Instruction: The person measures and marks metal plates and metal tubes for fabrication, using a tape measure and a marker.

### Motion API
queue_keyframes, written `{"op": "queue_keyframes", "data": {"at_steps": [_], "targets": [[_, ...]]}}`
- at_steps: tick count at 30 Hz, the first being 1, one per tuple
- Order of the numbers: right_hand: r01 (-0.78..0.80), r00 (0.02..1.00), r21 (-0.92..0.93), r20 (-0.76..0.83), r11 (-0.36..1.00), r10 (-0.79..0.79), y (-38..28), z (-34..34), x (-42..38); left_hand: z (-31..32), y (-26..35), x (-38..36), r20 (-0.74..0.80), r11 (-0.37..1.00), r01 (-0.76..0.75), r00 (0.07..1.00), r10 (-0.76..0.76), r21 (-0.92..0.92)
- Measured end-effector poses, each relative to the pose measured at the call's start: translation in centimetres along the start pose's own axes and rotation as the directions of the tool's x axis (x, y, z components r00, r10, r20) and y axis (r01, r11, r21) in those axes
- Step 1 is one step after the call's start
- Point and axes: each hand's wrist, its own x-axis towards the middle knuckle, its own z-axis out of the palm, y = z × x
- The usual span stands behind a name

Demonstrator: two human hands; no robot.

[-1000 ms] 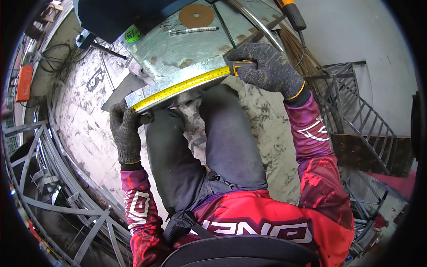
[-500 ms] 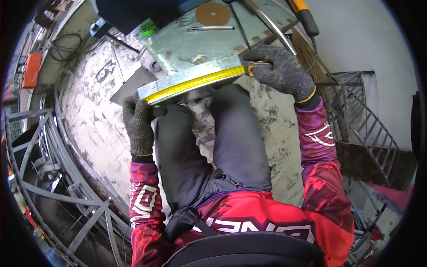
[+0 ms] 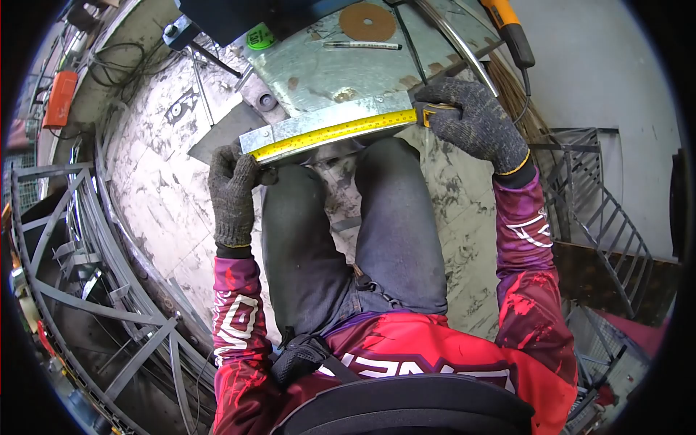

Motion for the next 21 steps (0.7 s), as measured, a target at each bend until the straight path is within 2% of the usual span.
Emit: {"op": "queue_keyframes", "data": {"at_steps": [3, 5, 6, 7, 9, 10, 12, 17, 19, 21], "targets": [[0.005, 1.000, 0.002, 0.029, 1.000, -0.005, 0.2, -0.1, 0.0, -0.5, 0.7, 0.4, 0.019, 0.995, 0.038, 0.999, -0.040, 0.090], [0.015, 1.000, -0.012, 0.025, 1.000, -0.015, 0.2, -0.1, -0.1, 0.1, 1.9, 0.4, -0.014, 0.936, -0.075, 0.996, 0.085, 0.345], [0.027, 0.999, -0.023, 0.020, 0.999, -0.026, 0.2, -0.1, -0.1, -0.2, 2.0, 0.5, -0.027, 0.885, -0.072, 0.995, 0.095, 0.459], [0.026, 0.999, -0.023, 0.019, 0.999, -0.026, 0.3, 0.0, -0.1, -0.2, 2.0, 0.5, -0.026, 0.885, -0.072, 0.995, 0.095, 0.459], [0.026, 1.000, -0.017, 0.009, 1.000, -0.026, 0.5, 0.2, -0.1, 0.0, 2.0, 0.5, -0.026, 0.833, -0.213, 0.965, 0.262, 0.510], [0.026, 1.000, -0.018, 0.007, 1.000, -0.025, 0.5, 0.2, -0.1, 0.3, 2.3, 0.5, -0.025, 0.833, -0.214, 0.965, 0.263, 0.510], [-0.001, 1.000, 0.018, 0.019, 1.000, 0.001, 0.1, 0.1, 0.0, 1.3, 3.1, 0.4, 0.185, 0.492, -0.486, 0.822, 0.539, 0.722], [-0.011, 1.000, 0.006, 0.010, 1.000, 0.011, -0.3, 0.0, -0.1, 2.7, 3.3, -0.5, 0.195, 0.408, -0.477, 0.802, 0.565, 0.779], [0.010, 1.000, -0.021, 0.000, 1.000, -0.010, -0.3, 0.1, -0.1, 3.1, 3.4, -1.0, 0.334, 0.141, -0.553, 0.665, 0.668, 0.821], [0.034, 0.999, -0.071, -0.001, 0.997, -0.034, -0.1, 0.2, 0.0, 3.6, 3.2, -1.7, 0.353, 0.129, -0.570, 0.655, 0.668, 0.812]]}}
